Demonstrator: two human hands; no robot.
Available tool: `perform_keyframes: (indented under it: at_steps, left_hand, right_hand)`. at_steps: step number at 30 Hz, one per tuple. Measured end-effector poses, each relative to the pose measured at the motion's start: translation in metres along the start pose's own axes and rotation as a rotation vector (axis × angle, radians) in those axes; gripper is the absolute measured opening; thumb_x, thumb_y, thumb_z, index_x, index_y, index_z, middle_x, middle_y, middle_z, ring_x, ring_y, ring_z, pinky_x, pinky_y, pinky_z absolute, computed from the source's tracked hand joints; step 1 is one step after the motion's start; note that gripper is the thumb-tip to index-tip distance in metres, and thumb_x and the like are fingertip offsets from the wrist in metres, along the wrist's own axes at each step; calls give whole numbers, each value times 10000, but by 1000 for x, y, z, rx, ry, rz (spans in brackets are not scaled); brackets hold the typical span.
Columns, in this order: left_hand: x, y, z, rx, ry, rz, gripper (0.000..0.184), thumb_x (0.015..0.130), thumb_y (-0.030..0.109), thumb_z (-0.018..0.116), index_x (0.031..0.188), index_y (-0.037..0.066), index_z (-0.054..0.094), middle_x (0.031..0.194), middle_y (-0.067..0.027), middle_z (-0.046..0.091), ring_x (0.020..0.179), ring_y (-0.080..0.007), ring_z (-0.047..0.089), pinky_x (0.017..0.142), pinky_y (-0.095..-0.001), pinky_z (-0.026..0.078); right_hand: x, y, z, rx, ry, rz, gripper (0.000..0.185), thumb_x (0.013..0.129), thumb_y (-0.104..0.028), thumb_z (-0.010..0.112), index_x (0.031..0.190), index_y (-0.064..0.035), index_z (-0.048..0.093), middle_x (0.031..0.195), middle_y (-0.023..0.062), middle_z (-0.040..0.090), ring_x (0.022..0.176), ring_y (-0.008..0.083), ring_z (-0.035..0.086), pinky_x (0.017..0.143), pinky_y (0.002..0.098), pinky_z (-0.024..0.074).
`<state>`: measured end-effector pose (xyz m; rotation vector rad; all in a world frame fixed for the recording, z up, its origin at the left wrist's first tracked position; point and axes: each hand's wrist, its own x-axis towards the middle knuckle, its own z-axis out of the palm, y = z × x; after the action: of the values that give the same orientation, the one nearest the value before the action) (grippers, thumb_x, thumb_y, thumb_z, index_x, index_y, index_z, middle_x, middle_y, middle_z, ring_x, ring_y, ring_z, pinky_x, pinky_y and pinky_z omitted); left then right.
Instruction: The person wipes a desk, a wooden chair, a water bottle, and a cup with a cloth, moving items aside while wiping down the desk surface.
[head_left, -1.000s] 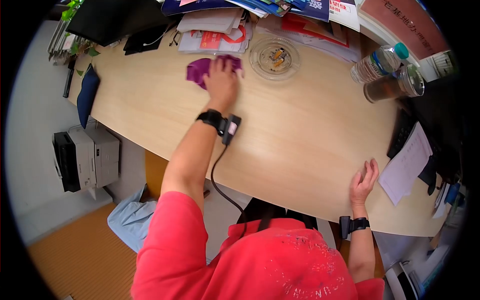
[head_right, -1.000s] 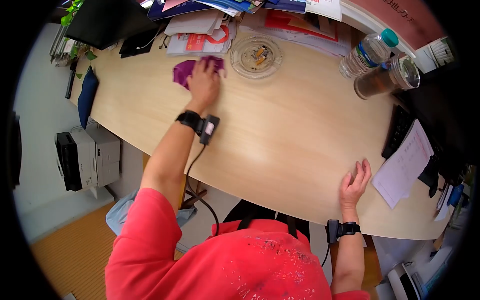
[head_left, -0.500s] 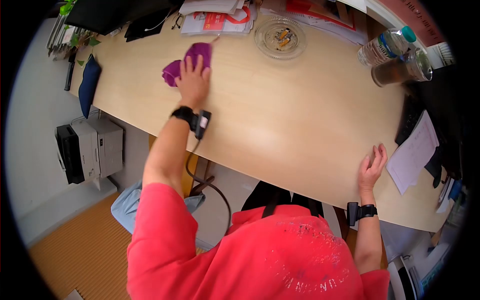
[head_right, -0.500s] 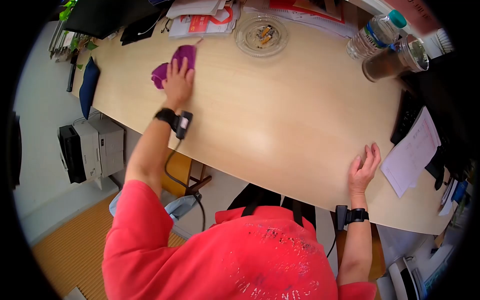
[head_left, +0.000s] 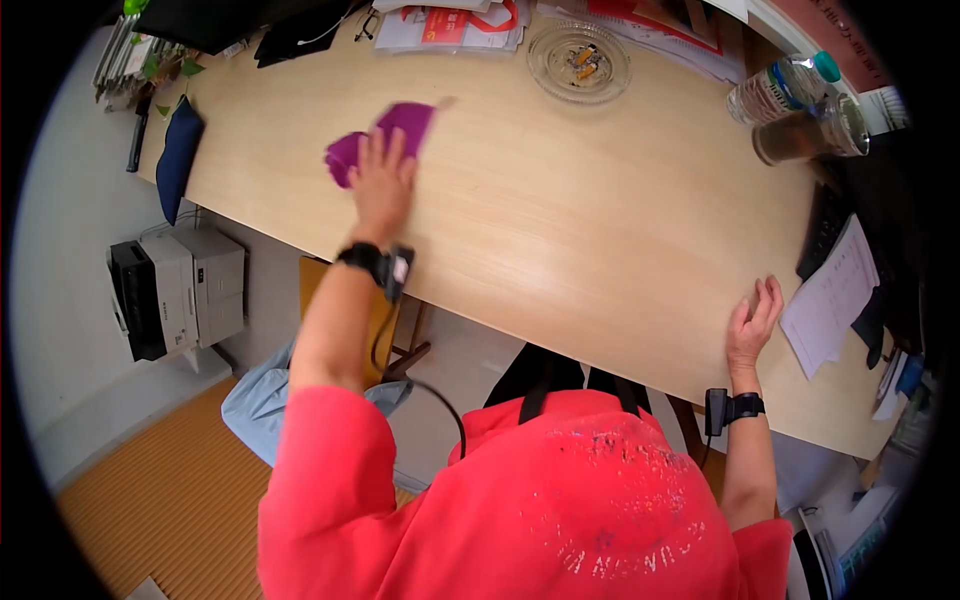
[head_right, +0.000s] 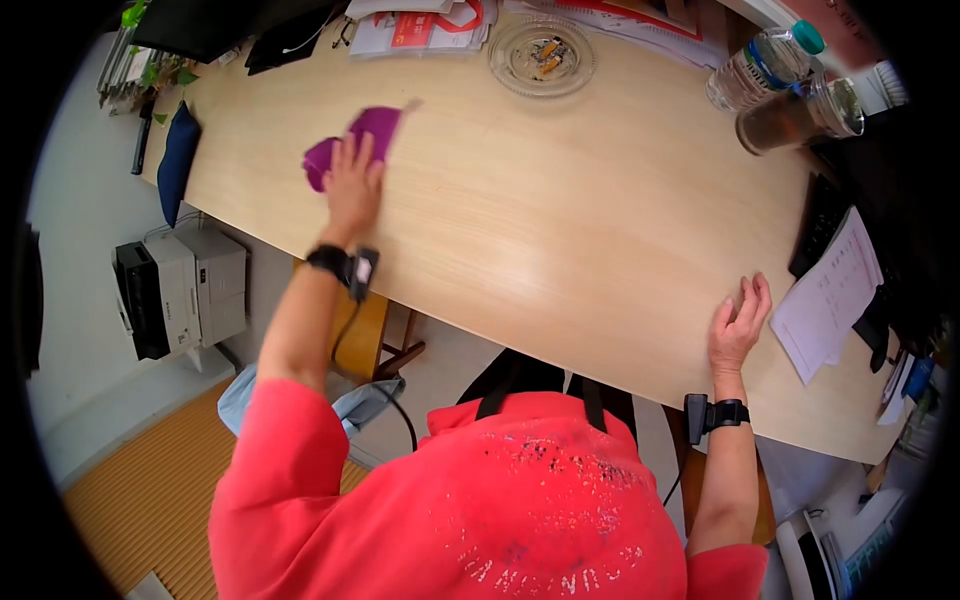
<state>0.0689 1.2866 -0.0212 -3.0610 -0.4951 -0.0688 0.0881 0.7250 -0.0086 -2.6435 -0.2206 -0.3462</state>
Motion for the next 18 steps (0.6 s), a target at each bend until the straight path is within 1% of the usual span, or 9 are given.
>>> perform_keyframes:
  at_steps: [2, 4, 7, 9, 11, 13, 15, 16, 18]
  left_hand:
    - [21, -9, 4, 19, -67, -139, 540, 946, 410, 407, 1431, 194, 307, 1490, -151, 240, 1386, -338, 174, 994, -627, 279]
    - [11, 19, 7, 72, -14, -120, 553, 939, 401, 426, 1430, 177, 307, 1493, -155, 228, 1385, -349, 171, 987, -642, 270]
    - [-45, 84, 0, -53, 27, 241, 674, 842, 401, 568, 1423, 164, 321, 1515, -156, 168, 1393, -369, 139, 973, -671, 242]
    - [-87, 129, -18, -237, -145, 419, 695, 829, 396, 584, 1430, 171, 317, 1536, -149, 96, 1410, -361, 74, 996, -658, 189]
    - [-109, 159, -33, -327, -271, 650, 671, 826, 424, 581, 1411, 185, 355, 1523, -181, 119, 1410, -361, 82, 999, -648, 203]
    - [-100, 171, -42, -408, -257, 779, 646, 835, 424, 572, 1403, 194, 369, 1516, -145, 176, 1403, -344, 126, 1010, -614, 227]
    - [-76, 176, -34, -402, -198, 834, 623, 846, 416, 563, 1402, 209, 371, 1513, -106, 206, 1397, -318, 160, 1025, -598, 216]
    - [-70, 178, -34, -440, -199, 822, 558, 865, 409, 547, 1367, 200, 428, 1510, -95, 215, 1399, -308, 152, 1028, -613, 194]
    - [-61, 174, -50, -551, -298, 810, 429, 884, 309, 554, 1281, 148, 529, 1443, -91, 361, 1378, -314, 226, 1048, -559, 230]
  right_hand:
    - [-1, 2, 1, -1, 1, -7, 336, 804, -30, 501, 1132, 38, 527, 1275, 193, 440, 1181, 354, 452, 1000, 395, 394]
    - [0, 1, 2, 2, 7, -8, 335, 804, -29, 500, 1130, 39, 528, 1276, 193, 439, 1179, 354, 453, 998, 394, 397]
    - [0, -2, 1, -8, 13, -11, 334, 803, -31, 498, 1128, 41, 526, 1275, 195, 439, 1176, 353, 456, 994, 391, 403]
    - [2, -4, -1, -40, 11, -23, 336, 803, -33, 497, 1129, 43, 523, 1274, 196, 440, 1176, 351, 458, 993, 388, 408]
    - [1, -2, 0, -46, 4, -16, 340, 803, -37, 497, 1132, 45, 518, 1275, 198, 438, 1175, 349, 459, 987, 388, 412]
    - [0, 0, 1, -54, 7, -21, 349, 798, -35, 494, 1137, 45, 515, 1278, 198, 435, 1176, 351, 457, 987, 391, 408]
    - [0, 0, 3, -53, 18, -41, 363, 786, -25, 489, 1142, 41, 514, 1281, 197, 432, 1178, 357, 452, 993, 396, 397]
    - [-1, 1, 6, -111, 6, -57, 372, 779, -19, 486, 1145, 36, 516, 1283, 198, 431, 1183, 358, 446, 998, 404, 385]
    - [9, -7, 6, -224, -9, -90, 391, 764, -9, 480, 1151, 25, 519, 1287, 199, 431, 1192, 361, 436, 1009, 420, 361]
